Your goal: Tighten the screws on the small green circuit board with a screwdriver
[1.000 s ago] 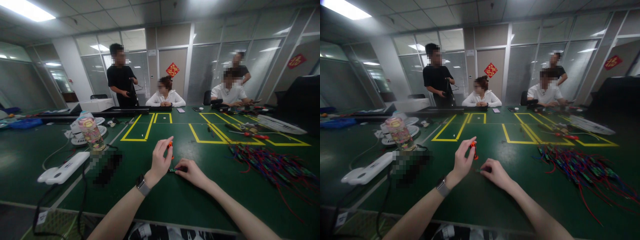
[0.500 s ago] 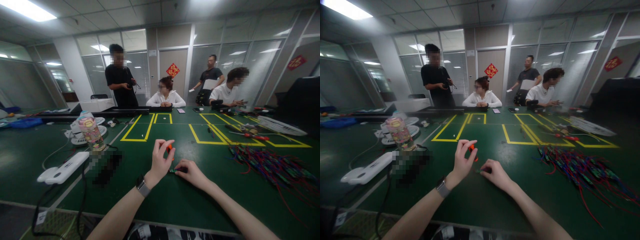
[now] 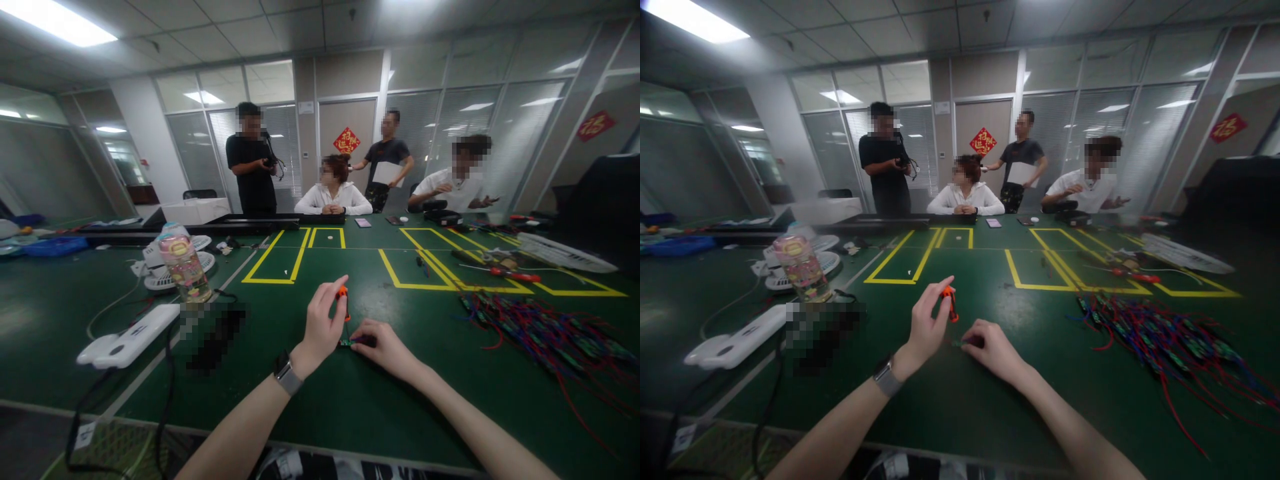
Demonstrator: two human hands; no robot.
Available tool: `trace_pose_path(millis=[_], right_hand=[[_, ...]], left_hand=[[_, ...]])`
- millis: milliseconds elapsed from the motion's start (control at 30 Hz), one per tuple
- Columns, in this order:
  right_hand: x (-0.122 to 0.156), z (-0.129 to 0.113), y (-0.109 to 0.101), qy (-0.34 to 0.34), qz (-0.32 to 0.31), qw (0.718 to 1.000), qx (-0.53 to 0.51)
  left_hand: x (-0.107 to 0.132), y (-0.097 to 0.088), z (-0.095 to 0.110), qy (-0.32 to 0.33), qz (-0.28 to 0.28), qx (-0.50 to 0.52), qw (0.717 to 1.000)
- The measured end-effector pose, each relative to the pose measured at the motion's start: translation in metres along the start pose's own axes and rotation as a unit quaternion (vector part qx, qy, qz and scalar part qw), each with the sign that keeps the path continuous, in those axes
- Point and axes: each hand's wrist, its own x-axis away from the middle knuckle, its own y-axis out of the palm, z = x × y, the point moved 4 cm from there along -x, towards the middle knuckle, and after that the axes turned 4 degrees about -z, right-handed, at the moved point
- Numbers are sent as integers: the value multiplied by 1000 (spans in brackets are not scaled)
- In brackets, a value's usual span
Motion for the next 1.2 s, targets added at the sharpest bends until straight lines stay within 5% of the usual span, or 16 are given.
trace_pose_path(millis=[1200], right_hand=[[1,-2,-1,0,-4,1000,4]], left_hand=[[-1,-2,1,33,30,-26,999]])
